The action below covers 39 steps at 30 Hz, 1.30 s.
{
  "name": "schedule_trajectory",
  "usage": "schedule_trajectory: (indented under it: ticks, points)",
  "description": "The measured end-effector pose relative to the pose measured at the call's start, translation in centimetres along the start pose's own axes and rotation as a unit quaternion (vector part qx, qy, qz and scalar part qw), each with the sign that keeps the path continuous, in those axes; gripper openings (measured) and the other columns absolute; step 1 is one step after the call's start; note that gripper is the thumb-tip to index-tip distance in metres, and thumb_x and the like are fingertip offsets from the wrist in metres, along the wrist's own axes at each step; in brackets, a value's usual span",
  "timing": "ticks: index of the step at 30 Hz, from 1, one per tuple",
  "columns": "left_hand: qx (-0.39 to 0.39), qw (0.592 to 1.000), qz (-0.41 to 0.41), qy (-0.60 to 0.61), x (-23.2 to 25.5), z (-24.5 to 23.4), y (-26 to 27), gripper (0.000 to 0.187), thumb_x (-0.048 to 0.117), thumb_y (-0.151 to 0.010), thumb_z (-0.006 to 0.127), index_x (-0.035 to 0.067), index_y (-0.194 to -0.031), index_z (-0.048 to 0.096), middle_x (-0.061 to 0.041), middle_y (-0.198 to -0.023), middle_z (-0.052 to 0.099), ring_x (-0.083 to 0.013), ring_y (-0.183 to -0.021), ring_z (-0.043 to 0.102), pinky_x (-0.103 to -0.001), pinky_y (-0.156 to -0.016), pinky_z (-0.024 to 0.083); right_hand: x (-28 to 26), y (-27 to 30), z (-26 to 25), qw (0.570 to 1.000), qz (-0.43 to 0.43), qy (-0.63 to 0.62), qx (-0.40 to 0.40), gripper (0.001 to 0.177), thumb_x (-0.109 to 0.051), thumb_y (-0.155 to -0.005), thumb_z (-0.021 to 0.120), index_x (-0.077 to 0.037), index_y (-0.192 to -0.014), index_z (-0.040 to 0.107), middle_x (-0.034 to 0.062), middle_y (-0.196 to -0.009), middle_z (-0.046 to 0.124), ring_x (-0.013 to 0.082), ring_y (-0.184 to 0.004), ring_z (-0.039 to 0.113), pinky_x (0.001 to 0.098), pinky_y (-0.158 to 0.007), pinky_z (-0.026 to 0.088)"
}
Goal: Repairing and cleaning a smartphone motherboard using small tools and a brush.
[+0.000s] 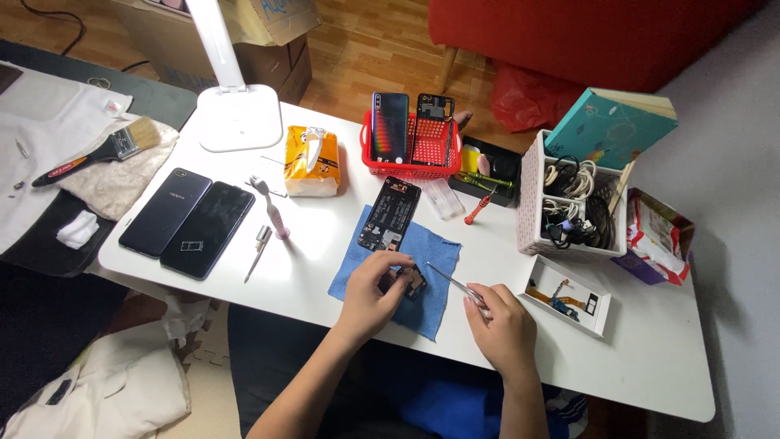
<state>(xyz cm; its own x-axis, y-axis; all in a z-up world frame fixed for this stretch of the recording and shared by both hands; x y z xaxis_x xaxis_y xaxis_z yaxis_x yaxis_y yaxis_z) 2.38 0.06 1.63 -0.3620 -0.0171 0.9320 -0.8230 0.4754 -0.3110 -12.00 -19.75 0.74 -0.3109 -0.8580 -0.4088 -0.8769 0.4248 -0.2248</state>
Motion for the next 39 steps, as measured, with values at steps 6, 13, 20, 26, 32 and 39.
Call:
schedule_trajectory:
  ticks: [6, 13, 20, 26, 32, 39]
  points:
    - [-0.003, 1.0, -0.005, -0.007, 0.2, 0.0, 0.0, 0.019, 0.007, -0.089, 0.066, 0.014, -0.105, 0.074, -0.003, -0.109, 0.075, -0.0144, -0.084, 0.067, -0.026, -0.071, 0.052, -0.3, 0.0, -0.2, 1.0, 0.003, -0.001, 0.001, 0.024, -0.03, -0.092, 0.068, -0.022, -0.114, 0.077, -0.0044, -0.096, 0.071, 0.0162, -0.076, 0.074, 0.0385, -0.059, 0.054]
    - [-0.005, 1.0, 0.005, -0.004, 0.2, -0.1, 0.0, 0.024, 0.004, -0.087, 0.062, 0.012, -0.105, 0.074, -0.004, -0.11, 0.075, -0.0161, -0.089, 0.069, -0.027, -0.073, 0.053, 0.0, 0.0, 0.0, 1.0, -0.004, -0.005, 0.008, 0.024, -0.029, -0.092, 0.069, -0.021, -0.114, 0.076, -0.004, -0.095, 0.071, 0.0158, -0.075, 0.073, 0.038, -0.06, 0.055]
    - [-0.006, 1.0, 0.015, -0.007, 0.3, -0.1, 0.0, 0.026, 0.004, -0.085, 0.058, 0.011, -0.105, 0.073, -0.005, -0.11, 0.075, -0.0177, -0.092, 0.069, -0.028, -0.074, 0.054, -0.2, 0.0, -0.1, 1.0, -0.001, -0.005, 0.007, 0.024, -0.03, -0.093, 0.068, -0.022, -0.114, 0.077, -0.004, -0.096, 0.071, 0.016, -0.078, 0.074, 0.0382, -0.062, 0.055]
    - [-0.004, 1.0, 0.015, 0.002, -0.3, 0.2, 0.0, 0.035, 0.0, -0.079, 0.054, 0.012, -0.105, 0.073, -0.005, -0.11, 0.073, -0.0153, -0.084, 0.067, -0.026, -0.072, 0.052, 0.2, 0.1, 0.3, 1.0, -0.003, -0.009, 0.012, 0.024, -0.03, -0.092, 0.069, -0.023, -0.113, 0.076, -0.003, -0.095, 0.07, 0.0167, -0.077, 0.073, 0.0394, -0.066, 0.055]
    - [-0.01, 1.0, -0.001, -0.014, 0.3, 0.0, -0.1, 0.034, 0.003, -0.079, 0.054, 0.011, -0.105, 0.074, -0.005, -0.11, 0.074, -0.0144, -0.078, 0.065, -0.027, -0.068, 0.052, -0.1, 0.1, -0.1, 1.0, 0.007, -0.007, 0.004, 0.025, -0.031, -0.093, 0.067, -0.023, -0.114, 0.076, -0.0052, -0.096, 0.071, 0.0157, -0.076, 0.073, 0.0383, -0.062, 0.054]
    - [-0.011, 1.0, 0.002, -0.009, 0.4, 0.0, 0.0, 0.035, 0.002, -0.078, 0.052, 0.011, -0.104, 0.074, -0.006, -0.11, 0.074, -0.0145, -0.08, 0.066, -0.026, -0.07, 0.053, -0.2, 0.1, -0.1, 1.0, 0.004, -0.011, 0.01, 0.024, -0.031, -0.093, 0.067, -0.022, -0.113, 0.076, -0.0049, -0.097, 0.071, 0.0141, -0.082, 0.074, 0.0367, -0.065, 0.057]
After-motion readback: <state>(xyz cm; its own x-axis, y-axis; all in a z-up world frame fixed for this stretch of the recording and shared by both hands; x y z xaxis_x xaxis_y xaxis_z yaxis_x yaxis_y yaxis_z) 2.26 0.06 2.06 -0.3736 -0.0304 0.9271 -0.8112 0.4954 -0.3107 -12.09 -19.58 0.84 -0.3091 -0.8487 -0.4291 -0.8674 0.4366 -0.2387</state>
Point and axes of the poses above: each hand's wrist, its own y-axis away from the middle knuckle, its own z-axis out of the palm, x = y × z, the point moved 3 cm from there along -y, towards the middle knuckle
